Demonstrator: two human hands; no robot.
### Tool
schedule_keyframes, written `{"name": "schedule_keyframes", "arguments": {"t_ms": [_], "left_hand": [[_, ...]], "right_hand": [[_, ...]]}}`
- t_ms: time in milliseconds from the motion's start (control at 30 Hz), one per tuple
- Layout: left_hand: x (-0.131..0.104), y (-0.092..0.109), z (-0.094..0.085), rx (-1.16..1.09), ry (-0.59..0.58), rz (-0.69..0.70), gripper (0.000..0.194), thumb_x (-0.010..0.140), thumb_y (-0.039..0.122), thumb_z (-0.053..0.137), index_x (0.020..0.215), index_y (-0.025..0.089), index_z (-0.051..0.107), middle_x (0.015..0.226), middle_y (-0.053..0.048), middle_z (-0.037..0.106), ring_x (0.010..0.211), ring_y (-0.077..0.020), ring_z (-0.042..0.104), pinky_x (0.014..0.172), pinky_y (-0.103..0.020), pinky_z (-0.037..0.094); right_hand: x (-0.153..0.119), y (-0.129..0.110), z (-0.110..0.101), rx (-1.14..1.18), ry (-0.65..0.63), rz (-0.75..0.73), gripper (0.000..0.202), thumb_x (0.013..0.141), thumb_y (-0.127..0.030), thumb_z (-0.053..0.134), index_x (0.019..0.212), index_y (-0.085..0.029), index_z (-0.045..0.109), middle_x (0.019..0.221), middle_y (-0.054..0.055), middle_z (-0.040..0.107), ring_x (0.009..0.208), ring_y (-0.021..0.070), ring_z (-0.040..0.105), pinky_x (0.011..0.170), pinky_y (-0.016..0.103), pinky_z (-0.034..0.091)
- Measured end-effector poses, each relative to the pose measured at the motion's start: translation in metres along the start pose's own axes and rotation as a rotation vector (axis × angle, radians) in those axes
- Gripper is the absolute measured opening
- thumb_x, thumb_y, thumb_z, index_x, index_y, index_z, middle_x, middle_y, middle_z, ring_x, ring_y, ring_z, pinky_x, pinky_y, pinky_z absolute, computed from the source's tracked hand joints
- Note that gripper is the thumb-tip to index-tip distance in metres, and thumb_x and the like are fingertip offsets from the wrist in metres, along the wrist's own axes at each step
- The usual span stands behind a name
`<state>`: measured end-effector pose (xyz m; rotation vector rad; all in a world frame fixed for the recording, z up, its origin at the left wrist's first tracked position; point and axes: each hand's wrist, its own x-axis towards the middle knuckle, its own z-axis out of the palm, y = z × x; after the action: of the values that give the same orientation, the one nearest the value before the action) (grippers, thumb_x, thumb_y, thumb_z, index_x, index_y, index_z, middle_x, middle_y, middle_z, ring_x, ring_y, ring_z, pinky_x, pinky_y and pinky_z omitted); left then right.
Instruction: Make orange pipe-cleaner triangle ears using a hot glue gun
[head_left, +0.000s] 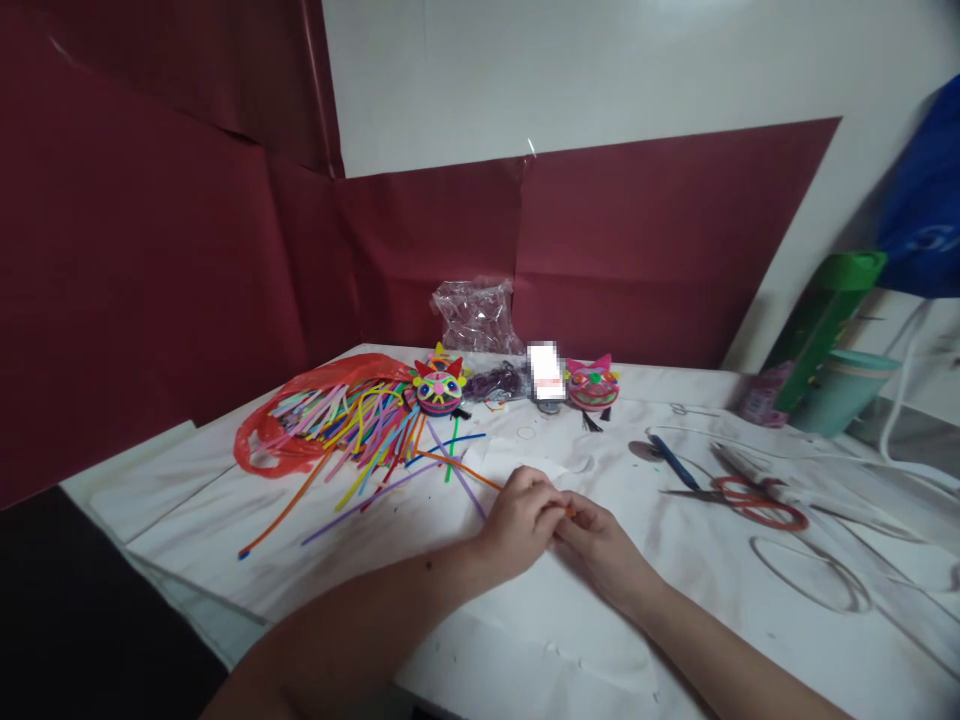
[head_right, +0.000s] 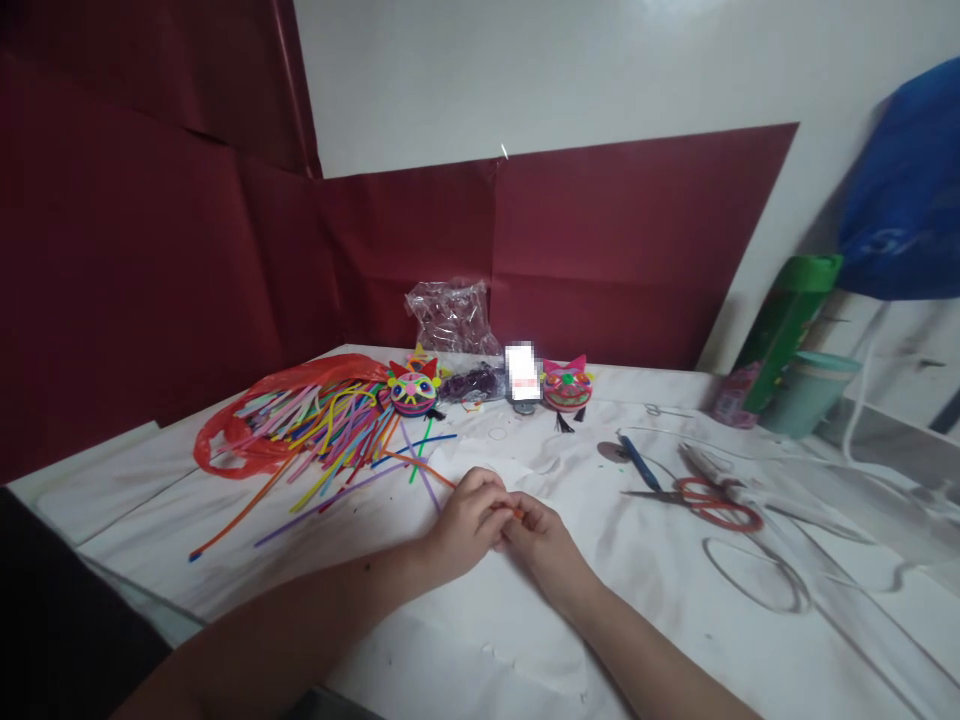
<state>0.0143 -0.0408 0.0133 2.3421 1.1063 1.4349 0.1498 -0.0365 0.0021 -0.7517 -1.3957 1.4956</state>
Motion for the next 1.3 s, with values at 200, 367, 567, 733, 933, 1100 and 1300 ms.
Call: {"name": "schedule_keyframes", "arguments": {"t_ms": [200, 367, 567, 733, 933, 1100, 1300], "left_hand": [[-0.004, -0.009, -0.002, 0.051, 0.006, -0.068, 0.016, 0.082, 0.014, 0.049, 0.095, 0.018, 0.056, 0.090, -0.006, 0.063, 0.087, -0.0186, 0.056, 0.079, -0.034, 0.045], [-0.002, -0.015, -0.009, 0.123, -0.057, -0.007, 0.015, 0.083, 0.014, 0.048, 0.074, 0.019, 0.059, 0.072, -0.003, 0.063, 0.073, -0.0161, 0.057, 0.069, -0.029, 0.043], [0.003, -0.015, -0.014, 0.162, -0.010, -0.019, 0.015, 0.082, 0.015, 0.048, 0.075, 0.019, 0.060, 0.068, -0.002, 0.062, 0.068, -0.0157, 0.056, 0.063, -0.027, 0.043], [0.001, -0.008, -0.012, 0.146, -0.054, -0.060, 0.016, 0.081, 0.016, 0.048, 0.070, 0.020, 0.059, 0.065, 0.000, 0.063, 0.062, -0.0137, 0.057, 0.060, -0.025, 0.043], [-0.001, -0.011, -0.010, 0.148, -0.095, -0.097, 0.016, 0.083, 0.019, 0.046, 0.074, 0.019, 0.059, 0.067, -0.001, 0.063, 0.065, -0.0139, 0.058, 0.062, -0.025, 0.044], [0.000, -0.015, -0.012, 0.176, -0.084, -0.075, 0.016, 0.084, 0.020, 0.046, 0.077, 0.019, 0.059, 0.068, -0.001, 0.062, 0.067, -0.0150, 0.058, 0.062, -0.026, 0.044], [0.000, -0.008, -0.012, 0.156, -0.108, -0.082, 0.016, 0.082, 0.017, 0.046, 0.074, 0.019, 0.060, 0.066, -0.001, 0.062, 0.065, -0.0145, 0.057, 0.062, -0.025, 0.043]], "right_hand": [[0.001, -0.002, -0.002, 0.001, 0.125, 0.009, 0.027, 0.070, -0.041, 0.068, 0.077, -0.015, 0.065, 0.064, 0.002, 0.060, 0.062, 0.0143, 0.052, 0.064, 0.028, 0.043], [0.001, -0.005, -0.001, -0.025, 0.246, 0.012, 0.024, 0.070, -0.039, 0.070, 0.076, -0.016, 0.067, 0.061, 0.001, 0.059, 0.058, 0.0124, 0.050, 0.061, 0.027, 0.041], [0.009, -0.009, 0.000, 0.200, 0.197, 0.019, 0.021, 0.063, -0.033, 0.075, 0.072, -0.016, 0.065, 0.057, -0.002, 0.059, 0.050, 0.0094, 0.051, 0.054, 0.025, 0.040], [0.008, -0.004, -0.002, 0.242, 0.148, 0.005, 0.021, 0.064, -0.033, 0.074, 0.074, -0.016, 0.066, 0.055, -0.002, 0.060, 0.050, 0.0095, 0.052, 0.055, 0.025, 0.042], [0.007, -0.007, -0.003, 0.205, 0.194, -0.011, 0.020, 0.066, -0.034, 0.073, 0.067, -0.016, 0.064, 0.054, -0.004, 0.057, 0.051, 0.0081, 0.049, 0.058, 0.024, 0.040], [0.009, -0.011, -0.009, 0.150, 0.222, -0.039, 0.022, 0.066, -0.037, 0.073, 0.070, -0.016, 0.065, 0.056, -0.003, 0.057, 0.052, 0.0087, 0.047, 0.057, 0.024, 0.038], [0.005, -0.010, -0.004, 0.070, 0.199, -0.035, 0.025, 0.067, -0.040, 0.071, 0.074, -0.017, 0.064, 0.055, -0.004, 0.055, 0.053, 0.0095, 0.048, 0.060, 0.026, 0.039]]}}
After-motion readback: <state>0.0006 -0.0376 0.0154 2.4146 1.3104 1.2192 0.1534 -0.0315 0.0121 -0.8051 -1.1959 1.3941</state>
